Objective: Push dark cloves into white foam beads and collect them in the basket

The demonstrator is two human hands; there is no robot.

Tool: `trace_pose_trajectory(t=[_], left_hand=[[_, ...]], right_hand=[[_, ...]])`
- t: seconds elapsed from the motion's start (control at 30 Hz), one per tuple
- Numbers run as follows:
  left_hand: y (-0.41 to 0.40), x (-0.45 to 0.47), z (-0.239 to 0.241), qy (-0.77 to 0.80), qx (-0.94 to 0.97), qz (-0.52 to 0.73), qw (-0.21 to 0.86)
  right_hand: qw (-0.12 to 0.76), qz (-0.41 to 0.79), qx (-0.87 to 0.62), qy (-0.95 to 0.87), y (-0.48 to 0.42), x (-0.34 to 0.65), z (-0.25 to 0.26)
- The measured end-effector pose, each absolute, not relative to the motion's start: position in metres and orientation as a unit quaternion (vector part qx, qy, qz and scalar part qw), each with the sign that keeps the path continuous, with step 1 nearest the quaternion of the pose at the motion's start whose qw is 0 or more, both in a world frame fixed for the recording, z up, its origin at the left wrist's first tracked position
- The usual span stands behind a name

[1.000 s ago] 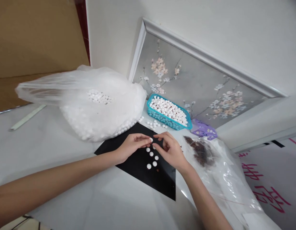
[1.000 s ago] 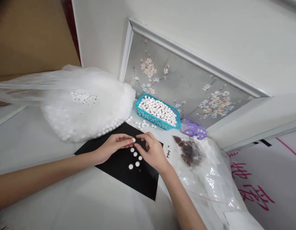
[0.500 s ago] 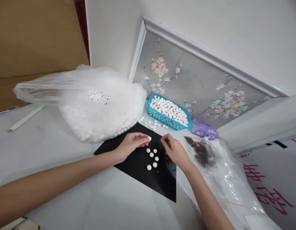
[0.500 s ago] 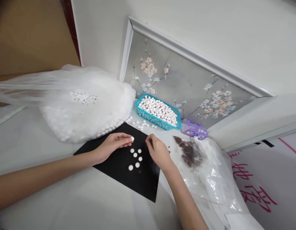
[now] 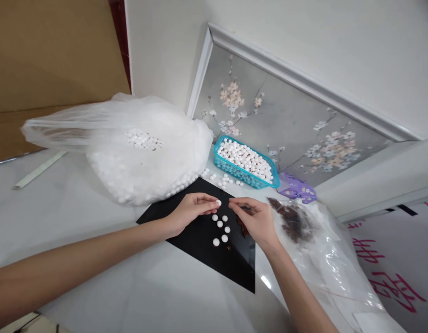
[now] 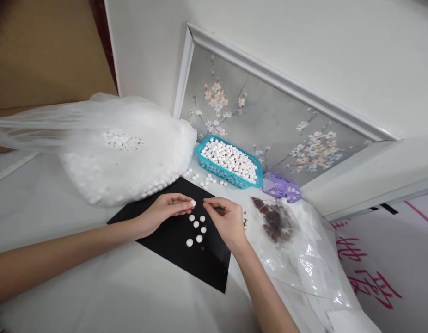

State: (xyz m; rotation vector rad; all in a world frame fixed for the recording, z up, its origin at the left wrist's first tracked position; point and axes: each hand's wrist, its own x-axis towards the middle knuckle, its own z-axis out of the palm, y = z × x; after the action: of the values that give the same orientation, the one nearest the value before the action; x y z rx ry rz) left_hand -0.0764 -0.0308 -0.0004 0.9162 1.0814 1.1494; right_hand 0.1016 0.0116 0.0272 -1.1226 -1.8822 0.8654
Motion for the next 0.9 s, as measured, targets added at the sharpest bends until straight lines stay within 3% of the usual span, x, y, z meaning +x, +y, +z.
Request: trace_pose_trajectory(t=[0.53,0.9], left_hand=[[-0.032,-0.075,0.001,0.412,0.390,0.456,0.686],[-0.032,-0.076,-0.001,0.396,0.366,0.472,0.697]], right_hand=[[0.437,0.222,-0.436,-0.755,-0.006,0.095,0.027],[0.410,0.177,-0.396,-0.802,-0.007,0.095,0.021]])
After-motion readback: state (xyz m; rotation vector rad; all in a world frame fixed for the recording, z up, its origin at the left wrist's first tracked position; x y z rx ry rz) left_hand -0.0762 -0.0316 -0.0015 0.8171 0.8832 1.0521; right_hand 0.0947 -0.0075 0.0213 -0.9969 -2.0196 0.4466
